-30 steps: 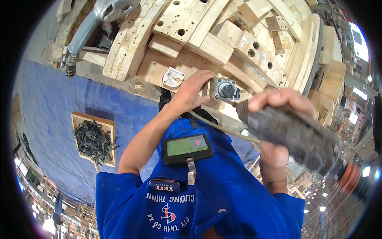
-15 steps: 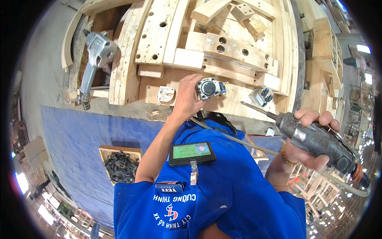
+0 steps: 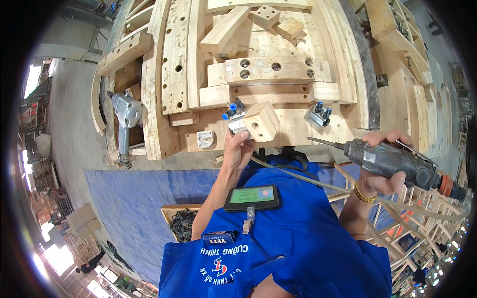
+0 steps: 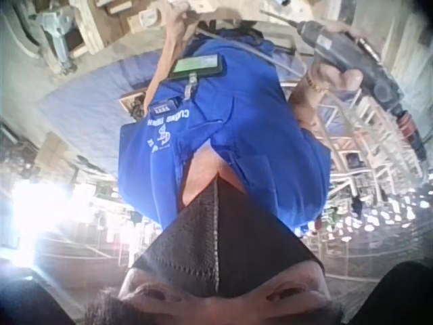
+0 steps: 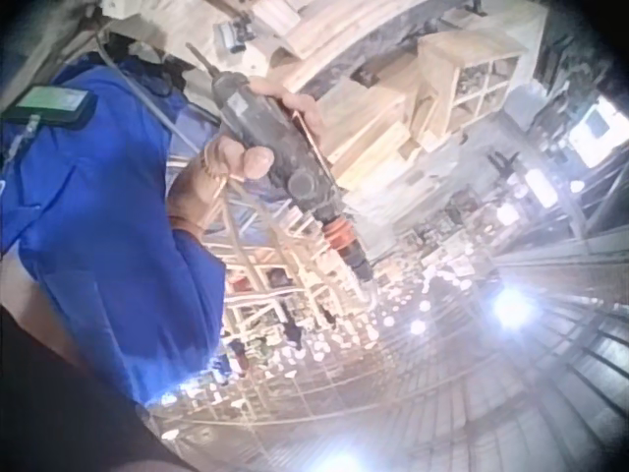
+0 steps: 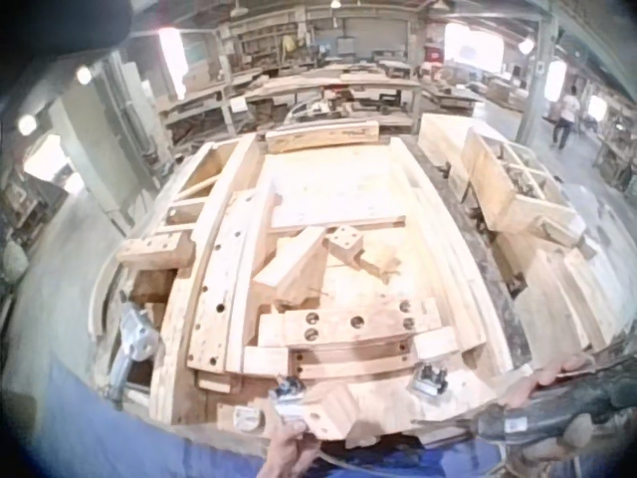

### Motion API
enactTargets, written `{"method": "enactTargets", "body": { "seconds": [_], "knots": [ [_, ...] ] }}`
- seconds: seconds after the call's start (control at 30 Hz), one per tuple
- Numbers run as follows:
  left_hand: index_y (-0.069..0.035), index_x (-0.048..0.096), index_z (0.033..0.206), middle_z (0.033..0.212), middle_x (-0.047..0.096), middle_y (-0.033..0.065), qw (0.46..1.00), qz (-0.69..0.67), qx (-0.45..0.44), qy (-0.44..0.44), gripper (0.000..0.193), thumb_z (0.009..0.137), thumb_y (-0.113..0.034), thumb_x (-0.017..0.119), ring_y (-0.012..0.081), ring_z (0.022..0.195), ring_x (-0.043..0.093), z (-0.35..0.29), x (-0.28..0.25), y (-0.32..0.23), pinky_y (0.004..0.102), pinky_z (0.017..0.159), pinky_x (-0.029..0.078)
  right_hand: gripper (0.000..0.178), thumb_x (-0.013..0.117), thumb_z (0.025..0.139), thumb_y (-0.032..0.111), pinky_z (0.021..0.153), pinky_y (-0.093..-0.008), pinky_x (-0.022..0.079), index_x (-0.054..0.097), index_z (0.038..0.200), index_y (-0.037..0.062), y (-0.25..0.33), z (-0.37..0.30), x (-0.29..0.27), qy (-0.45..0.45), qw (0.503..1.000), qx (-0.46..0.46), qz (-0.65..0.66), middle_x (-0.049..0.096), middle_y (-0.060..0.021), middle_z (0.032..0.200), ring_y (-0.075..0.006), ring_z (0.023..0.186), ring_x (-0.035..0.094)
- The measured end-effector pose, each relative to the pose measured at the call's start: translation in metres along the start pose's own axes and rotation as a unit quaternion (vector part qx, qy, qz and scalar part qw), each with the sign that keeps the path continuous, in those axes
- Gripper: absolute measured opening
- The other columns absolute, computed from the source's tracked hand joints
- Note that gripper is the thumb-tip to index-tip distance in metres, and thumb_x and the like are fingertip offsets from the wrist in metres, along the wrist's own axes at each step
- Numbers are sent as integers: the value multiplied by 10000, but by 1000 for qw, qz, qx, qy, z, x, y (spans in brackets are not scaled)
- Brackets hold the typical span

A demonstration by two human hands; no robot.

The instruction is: The person uses a pneumatic drill to fasten screws into metal components on a wooden workbench. They repeatedly pick up metal parts, align them with pre-drilled holes, and drive screws to secure them. The person also retrieves screws from a nearby wooden organizer box during the process.

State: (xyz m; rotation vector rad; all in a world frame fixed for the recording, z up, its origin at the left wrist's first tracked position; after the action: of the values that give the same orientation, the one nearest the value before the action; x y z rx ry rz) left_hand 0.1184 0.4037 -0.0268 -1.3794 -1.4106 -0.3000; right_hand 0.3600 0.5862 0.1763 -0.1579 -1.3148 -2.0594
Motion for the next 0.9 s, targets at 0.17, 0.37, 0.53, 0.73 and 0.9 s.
{"method": "enactTargets", "body": {
  "seconds": [0.17,0.37,0.53,0.73,0.9],
  "knots": [
    [-51,457,1201,1089,569,87,983,170,55,-50,600,671,86,702,203,993,599,14,6,-2,350,893,514,657,645,771,389,680,-422,578,442,1222,-43,-5,6,-13,8,999,20,24,513,-208,1074,-331,822,638],
    [-31,469,1165,1090,550,89,849,497,179,-4,619,629,42,770,174,999,573,27,3,-6,324,885,494,654,631,771,387,665,-406,587,428,1223,-41,-5,11,-14,12,999,21,25,497,-209,1103,-322,829,642],
    [-34,506,1187,1208,527,160,732,656,176,56,721,545,-23,834,331,1126,524,28,0,-17,377,955,450,659,618,784,400,671,-411,585,416,1232,-39,-4,7,-17,35,999,18,25,493,-207,1110,-324,849,635],
    [-49,483,1299,1265,508,172,600,741,260,153,869,531,-148,878,329,1187,488,19,57,-18,415,992,413,656,618,786,398,690,-426,577,416,1235,-36,-5,4,-25,19,999,20,23,495,-204,1102,-320,840,628],
    [-33,479,1279,1242,519,171,514,810,259,112,879,536,-285,874,344,1174,476,12,82,-17,437,972,385,670,599,773,439,679,-437,547,425,1235,-14,-4,-1,-30,4,1000,30,-4,500,-186,1082,-309,815,614]
  ]
}}
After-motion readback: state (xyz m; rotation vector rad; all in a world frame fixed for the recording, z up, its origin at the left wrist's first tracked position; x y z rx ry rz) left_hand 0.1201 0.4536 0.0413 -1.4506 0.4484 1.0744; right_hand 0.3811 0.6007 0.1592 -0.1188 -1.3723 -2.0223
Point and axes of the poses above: each hand's wrist, its own z-axis towards the middle knuckle, its own x-axis out of the palm, y = z × x, the point moved 9 cm from there along z, towards the middle knuckle
